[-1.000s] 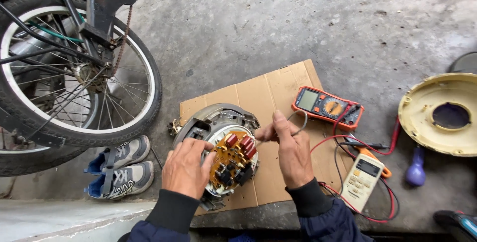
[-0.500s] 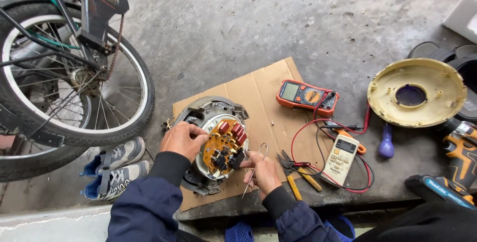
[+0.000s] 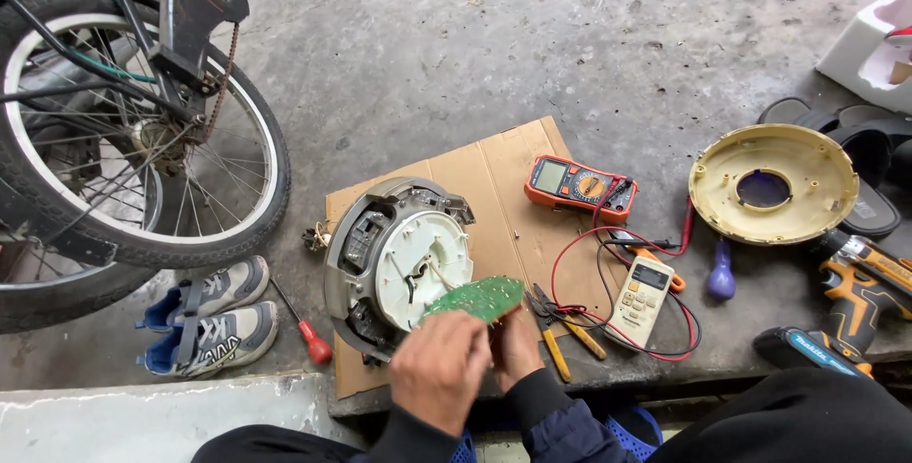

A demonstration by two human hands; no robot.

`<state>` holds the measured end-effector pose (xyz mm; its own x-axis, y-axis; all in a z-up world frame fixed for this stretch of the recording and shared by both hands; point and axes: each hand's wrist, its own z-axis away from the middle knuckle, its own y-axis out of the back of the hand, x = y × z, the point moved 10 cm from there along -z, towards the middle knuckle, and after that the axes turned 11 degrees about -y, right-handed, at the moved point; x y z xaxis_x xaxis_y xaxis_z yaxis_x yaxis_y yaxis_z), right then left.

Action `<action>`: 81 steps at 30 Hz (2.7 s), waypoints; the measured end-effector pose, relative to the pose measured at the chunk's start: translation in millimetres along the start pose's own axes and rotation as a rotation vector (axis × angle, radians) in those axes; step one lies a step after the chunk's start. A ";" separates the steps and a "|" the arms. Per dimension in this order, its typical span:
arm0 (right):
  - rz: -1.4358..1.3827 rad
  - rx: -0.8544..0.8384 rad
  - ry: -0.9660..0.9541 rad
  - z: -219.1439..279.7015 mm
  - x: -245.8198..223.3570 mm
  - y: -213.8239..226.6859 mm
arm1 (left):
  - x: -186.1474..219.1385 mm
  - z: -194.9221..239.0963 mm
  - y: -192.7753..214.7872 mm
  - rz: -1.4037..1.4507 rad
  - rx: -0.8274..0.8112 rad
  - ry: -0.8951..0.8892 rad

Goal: The person uses a power drill to remove screws from the bottom cover of a robot vacuum cleaner. They then lift off the cover to reveal the internal components, including a circuit board, which they remove and hold up for viewing.

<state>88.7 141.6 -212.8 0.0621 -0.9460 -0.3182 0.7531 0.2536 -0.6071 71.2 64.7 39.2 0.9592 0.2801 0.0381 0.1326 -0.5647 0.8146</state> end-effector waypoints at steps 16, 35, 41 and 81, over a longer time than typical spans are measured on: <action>0.083 0.174 0.113 59.5 -2.7 50.6 | -9.4 90.3 29.3 0.340 0.215 0.414; 0.077 0.175 0.162 71.9 -38.4 34.7 | -44.7 149.0 -83.3 1.397 0.323 1.687; 0.053 0.158 0.235 91.7 -65.0 11.5 | -47.9 155.8 -100.6 1.420 0.386 1.654; 0.668 0.431 0.321 38.4 -71.3 11.6 | -113.5 21.4 -71.8 0.164 -0.160 0.091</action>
<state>118.2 204.3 -169.2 0.4415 -0.5059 -0.7410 0.8119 0.5769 0.0898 -41.8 56.8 -36.0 0.9374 0.2672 0.2233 -0.0713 -0.4803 0.8742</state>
